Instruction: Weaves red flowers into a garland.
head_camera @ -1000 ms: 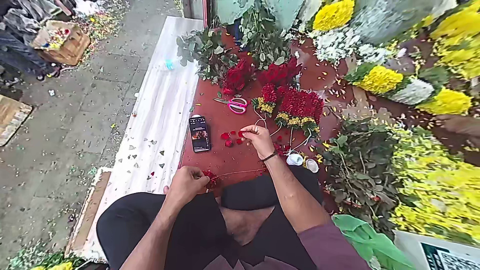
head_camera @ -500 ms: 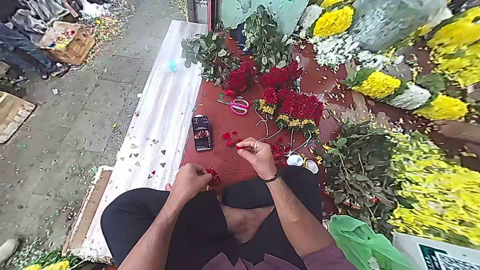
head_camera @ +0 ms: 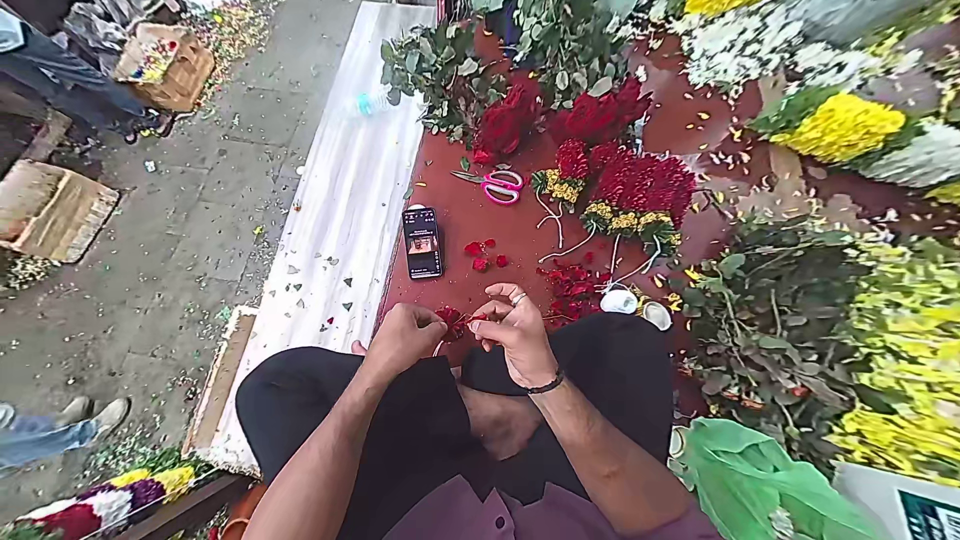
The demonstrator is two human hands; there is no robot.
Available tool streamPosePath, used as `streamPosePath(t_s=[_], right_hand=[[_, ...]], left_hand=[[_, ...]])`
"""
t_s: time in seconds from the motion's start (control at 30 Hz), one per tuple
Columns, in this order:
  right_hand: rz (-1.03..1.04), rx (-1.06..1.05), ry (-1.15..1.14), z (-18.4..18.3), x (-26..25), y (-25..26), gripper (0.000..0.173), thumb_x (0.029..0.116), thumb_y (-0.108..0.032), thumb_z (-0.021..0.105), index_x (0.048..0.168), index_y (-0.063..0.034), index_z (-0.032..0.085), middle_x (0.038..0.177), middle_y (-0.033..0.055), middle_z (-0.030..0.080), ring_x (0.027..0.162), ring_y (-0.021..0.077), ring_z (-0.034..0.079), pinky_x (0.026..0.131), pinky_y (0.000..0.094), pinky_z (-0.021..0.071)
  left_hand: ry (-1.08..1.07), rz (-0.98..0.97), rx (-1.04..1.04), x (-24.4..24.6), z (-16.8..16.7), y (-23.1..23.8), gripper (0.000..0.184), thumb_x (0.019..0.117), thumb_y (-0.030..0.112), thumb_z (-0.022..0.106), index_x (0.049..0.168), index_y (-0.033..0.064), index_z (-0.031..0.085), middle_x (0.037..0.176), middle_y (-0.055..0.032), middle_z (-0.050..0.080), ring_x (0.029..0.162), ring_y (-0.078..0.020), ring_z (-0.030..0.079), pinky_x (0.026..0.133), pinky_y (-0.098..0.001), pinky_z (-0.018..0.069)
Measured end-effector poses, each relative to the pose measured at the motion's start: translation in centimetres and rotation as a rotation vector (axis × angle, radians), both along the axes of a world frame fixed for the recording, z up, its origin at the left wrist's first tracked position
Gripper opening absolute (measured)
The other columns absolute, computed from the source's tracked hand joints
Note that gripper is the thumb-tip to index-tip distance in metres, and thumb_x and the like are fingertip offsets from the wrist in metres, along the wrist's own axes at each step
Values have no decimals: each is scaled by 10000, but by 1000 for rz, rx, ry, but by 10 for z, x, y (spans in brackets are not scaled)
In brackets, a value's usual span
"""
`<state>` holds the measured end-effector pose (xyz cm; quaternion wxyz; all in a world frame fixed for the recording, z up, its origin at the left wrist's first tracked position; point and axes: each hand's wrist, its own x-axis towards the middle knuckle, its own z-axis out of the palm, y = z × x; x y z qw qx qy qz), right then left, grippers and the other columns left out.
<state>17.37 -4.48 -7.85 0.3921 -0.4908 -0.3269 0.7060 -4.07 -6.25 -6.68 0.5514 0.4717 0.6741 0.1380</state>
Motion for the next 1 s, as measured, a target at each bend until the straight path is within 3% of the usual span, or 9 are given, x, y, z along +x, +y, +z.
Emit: streamPosePath(t_s=[0.17,0.3,0.43,0.6,0.7,0.73,0.83,0.9,1.0], right_hand=[[57,-11,-166,-9,-11,-5,662,731,13,855,1300,-8,518,797,138,728,575,202,657,472,294,522],[119,34,-290,-21,-12,-4,715,673,-70,920,1289,-66,557,768,91,722,622,197,685,557,332,582],[235,20,-328,-23,-4,1,890,642,-121,940,1406,-83,485,752,60,663,657,186,649,647,363,589],[175,120,-266,-22,29,26,715,815,-83,792,1456,-117,476,959,76,689,831,215,669,728,405,592],[469,155,-298,-33,39,32,701,815,-170,795,1460,-156,521,1250,51,683,1134,226,661,940,442,576],[577,159,-281,-39,38,31,705,814,-225,816,1456,-140,539,1263,52,686,1131,211,673,966,427,580],[709,218,-276,-45,36,29,459,861,-299,802,1254,-90,691,998,21,735,835,113,688,771,321,589],[691,298,-285,-39,38,32,183,892,-268,775,980,-109,787,867,-19,733,782,58,667,741,282,565],[716,406,-144,-23,40,33,142,914,-236,761,914,-100,799,856,-22,724,800,39,657,749,246,557]], left_hand=[[-105,40,13,5,5,1,140,897,235,728,964,141,807,828,26,760,737,-76,700,712,-332,592],[-98,-6,61,6,1,0,152,905,310,775,901,162,807,778,39,748,686,-69,685,672,-323,589],[-85,-21,58,7,0,0,135,908,272,767,845,154,787,733,42,721,648,-59,649,642,-321,558],[-53,-17,18,0,1,0,175,909,291,750,817,143,761,719,42,702,660,-67,642,657,-337,547],[-39,-32,-6,-4,3,2,195,919,305,752,833,131,762,724,30,699,662,-72,637,665,-342,544],[-34,-41,-18,-4,6,3,195,919,302,751,838,126,761,726,26,699,662,-74,636,666,-342,544],[24,-62,-39,-8,15,8,189,913,283,750,820,118,754,700,22,684,622,-79,614,625,-340,528],[110,-72,-49,-12,24,11,207,907,298,744,806,118,747,693,9,678,628,-108,619,629,-387,526],[295,-123,-42,-11,38,20,227,887,339,718,790,135,740,691,-13,667,650,-171,634,636,-481,529]])
